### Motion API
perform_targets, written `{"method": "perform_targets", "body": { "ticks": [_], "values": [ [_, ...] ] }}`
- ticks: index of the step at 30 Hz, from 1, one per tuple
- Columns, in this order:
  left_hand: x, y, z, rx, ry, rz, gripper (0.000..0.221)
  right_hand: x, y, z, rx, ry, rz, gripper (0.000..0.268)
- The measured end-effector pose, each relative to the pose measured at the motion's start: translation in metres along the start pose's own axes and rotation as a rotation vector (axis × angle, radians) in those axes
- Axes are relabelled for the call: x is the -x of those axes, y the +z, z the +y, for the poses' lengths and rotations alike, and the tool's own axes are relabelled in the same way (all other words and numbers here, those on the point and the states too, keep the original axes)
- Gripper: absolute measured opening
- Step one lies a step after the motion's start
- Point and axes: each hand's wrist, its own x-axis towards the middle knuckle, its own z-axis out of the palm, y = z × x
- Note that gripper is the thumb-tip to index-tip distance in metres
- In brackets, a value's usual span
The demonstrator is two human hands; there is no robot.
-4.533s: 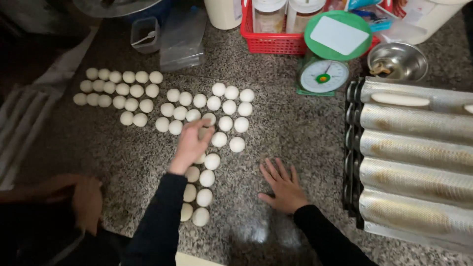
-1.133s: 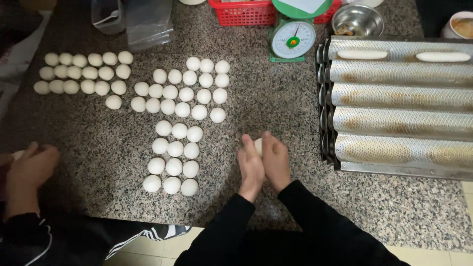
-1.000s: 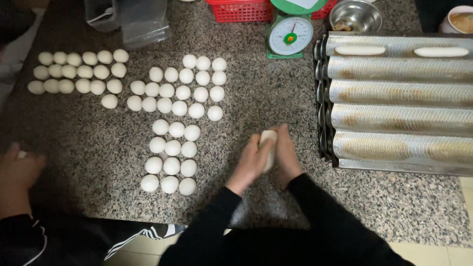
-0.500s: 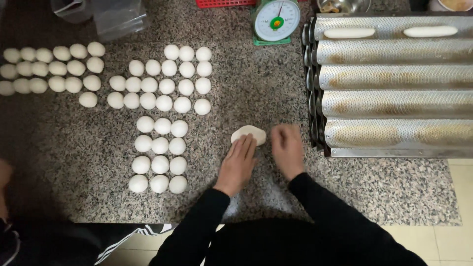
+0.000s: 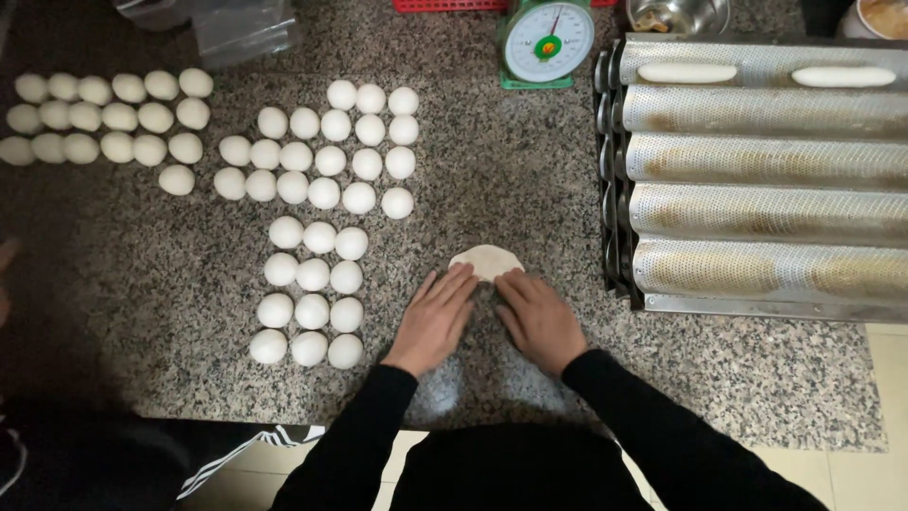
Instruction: Shaping dough balls into elongated loaves and arranging them on a baking tray.
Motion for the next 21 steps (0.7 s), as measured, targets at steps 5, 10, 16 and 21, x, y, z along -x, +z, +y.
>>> {"method": "perform_targets", "body": {
  "ticks": [5,10,16,21],
  "values": [
    [-0.05,-0.012,0.01,-0.084,-0.095,0.021,0.044,-0.045,-0.014,0.016,0.022,0.116,0.067,0.046],
    [-0.056,0.012,0.02,-0.462,-0.076,-0.253,0.057,-0.052,0.008,0.008,0.297,-0.187,0.169,0.042],
    [-0.028,0.067,0.015,-0.523,0.006,0.098,0.055,-0.035,0.052,0.006,0.319,-0.23,0.323,0.047],
    [-0.029,0.068,0.008,-0.5,0.056,0.21,0.054,-0.032,0.035,-0.005,0.234,-0.174,0.311,0.05]
  ]
}}
